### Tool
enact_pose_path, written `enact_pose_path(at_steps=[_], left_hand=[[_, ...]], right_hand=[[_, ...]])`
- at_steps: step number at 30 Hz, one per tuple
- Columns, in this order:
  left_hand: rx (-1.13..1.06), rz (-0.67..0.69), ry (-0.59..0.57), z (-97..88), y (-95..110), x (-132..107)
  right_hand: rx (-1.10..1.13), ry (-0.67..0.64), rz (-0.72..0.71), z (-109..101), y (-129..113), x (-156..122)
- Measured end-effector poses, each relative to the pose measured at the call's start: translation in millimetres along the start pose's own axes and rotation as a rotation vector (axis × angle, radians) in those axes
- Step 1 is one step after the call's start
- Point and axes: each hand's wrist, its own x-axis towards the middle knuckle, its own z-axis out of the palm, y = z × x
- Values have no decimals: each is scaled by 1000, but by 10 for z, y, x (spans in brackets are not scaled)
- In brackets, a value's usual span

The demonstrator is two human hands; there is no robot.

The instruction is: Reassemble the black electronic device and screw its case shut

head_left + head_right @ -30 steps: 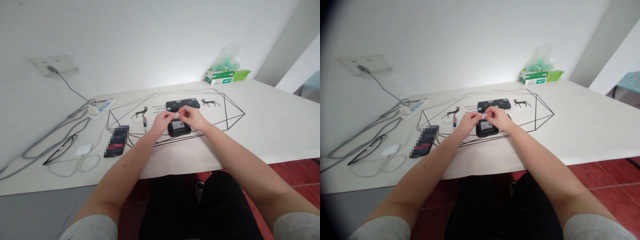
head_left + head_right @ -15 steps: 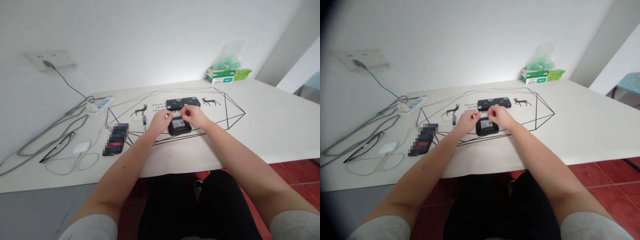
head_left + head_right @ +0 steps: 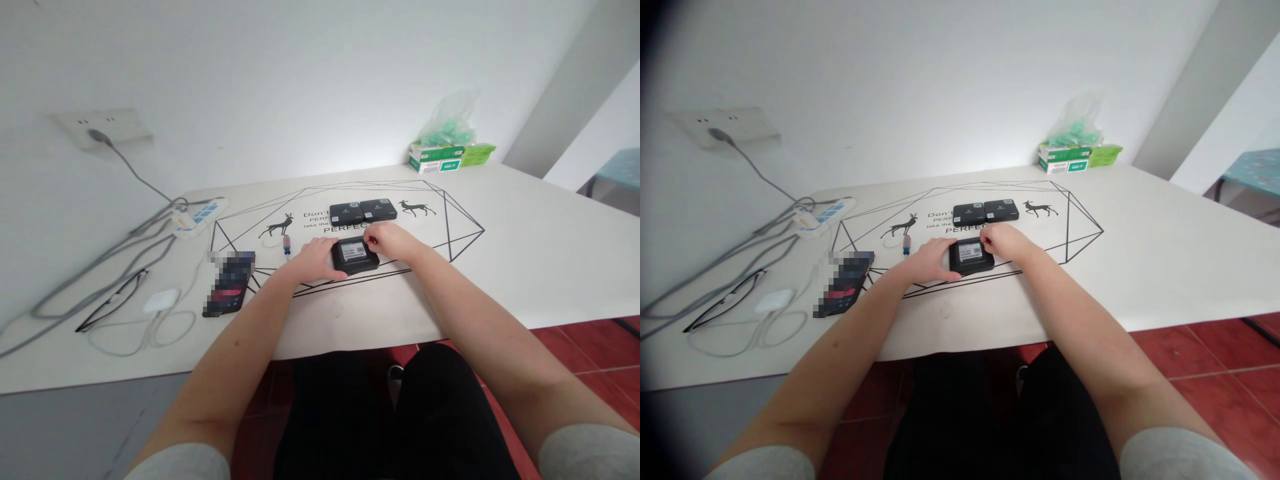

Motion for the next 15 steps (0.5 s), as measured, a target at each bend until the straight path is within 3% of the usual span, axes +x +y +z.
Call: enact_pose_path(at_steps=[7,15], left_hand=[[59,7,-31,-26,36,-12],[51,1,-36,-37,41,-21]], right_hand=[[-119,-28,-63,24,40,56],[-6,-31,-39,-26,39,-11]])
